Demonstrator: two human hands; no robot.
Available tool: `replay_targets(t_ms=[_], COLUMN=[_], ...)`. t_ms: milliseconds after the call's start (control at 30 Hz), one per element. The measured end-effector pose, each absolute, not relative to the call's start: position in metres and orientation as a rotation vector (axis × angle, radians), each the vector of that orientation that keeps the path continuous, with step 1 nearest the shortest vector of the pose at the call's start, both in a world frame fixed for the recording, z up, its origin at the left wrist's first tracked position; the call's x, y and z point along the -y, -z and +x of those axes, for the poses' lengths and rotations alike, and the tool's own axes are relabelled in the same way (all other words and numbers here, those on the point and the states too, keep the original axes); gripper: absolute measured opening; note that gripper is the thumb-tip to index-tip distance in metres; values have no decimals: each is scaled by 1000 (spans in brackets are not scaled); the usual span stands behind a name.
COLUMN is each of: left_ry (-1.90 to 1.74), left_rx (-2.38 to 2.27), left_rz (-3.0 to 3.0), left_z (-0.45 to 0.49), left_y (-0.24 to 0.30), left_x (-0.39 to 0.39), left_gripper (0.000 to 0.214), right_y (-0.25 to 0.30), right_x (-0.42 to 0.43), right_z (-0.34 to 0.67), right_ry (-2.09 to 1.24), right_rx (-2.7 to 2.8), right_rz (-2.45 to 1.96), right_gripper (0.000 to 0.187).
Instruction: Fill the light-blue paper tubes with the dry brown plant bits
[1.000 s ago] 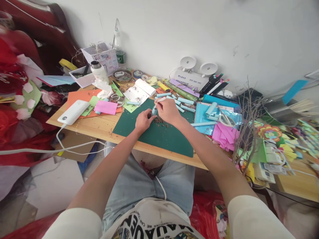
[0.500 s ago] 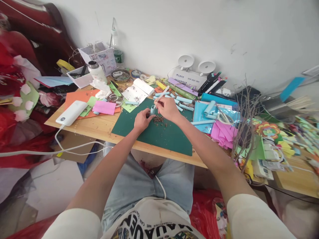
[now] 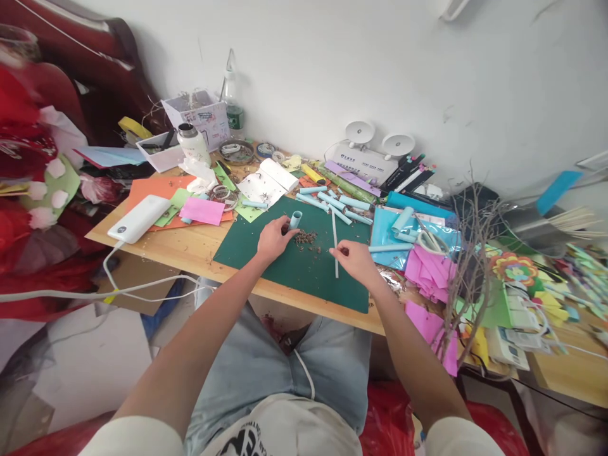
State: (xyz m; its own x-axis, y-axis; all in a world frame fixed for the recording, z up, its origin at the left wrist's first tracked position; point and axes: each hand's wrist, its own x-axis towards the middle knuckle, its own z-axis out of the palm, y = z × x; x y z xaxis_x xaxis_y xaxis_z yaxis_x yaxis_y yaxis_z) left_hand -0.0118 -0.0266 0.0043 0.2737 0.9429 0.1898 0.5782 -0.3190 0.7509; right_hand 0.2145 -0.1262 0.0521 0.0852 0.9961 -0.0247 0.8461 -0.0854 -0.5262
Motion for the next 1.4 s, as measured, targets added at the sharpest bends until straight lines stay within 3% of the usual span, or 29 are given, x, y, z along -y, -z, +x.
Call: replay_targets(t_ms=[300, 433, 600, 1167, 1400], left_ry=[-843, -861, -877, -850, -873], left_rx=[-1393, -1383, -1359, -1389, -1380], left_rz=[1979, 2004, 2017, 2013, 2022], left_z=[-13, -13, -12, -12, -12], left_y=[-6, -6, -6, -6, -3], left_x=[28, 28, 28, 29, 28], left_gripper=[23, 22, 21, 24, 25], right_y=[-41, -41, -31, -16, -16], right_x=[110, 110, 108, 70, 78], right_z=[211, 206, 202, 200, 195], right_ry=[-514, -347, -423, -530, -392], right_rx=[1906, 1971, 2121, 1901, 2004], right_rz=[-2298, -2054, -1903, -1454, -1472], right_gripper=[21, 18, 15, 6, 21])
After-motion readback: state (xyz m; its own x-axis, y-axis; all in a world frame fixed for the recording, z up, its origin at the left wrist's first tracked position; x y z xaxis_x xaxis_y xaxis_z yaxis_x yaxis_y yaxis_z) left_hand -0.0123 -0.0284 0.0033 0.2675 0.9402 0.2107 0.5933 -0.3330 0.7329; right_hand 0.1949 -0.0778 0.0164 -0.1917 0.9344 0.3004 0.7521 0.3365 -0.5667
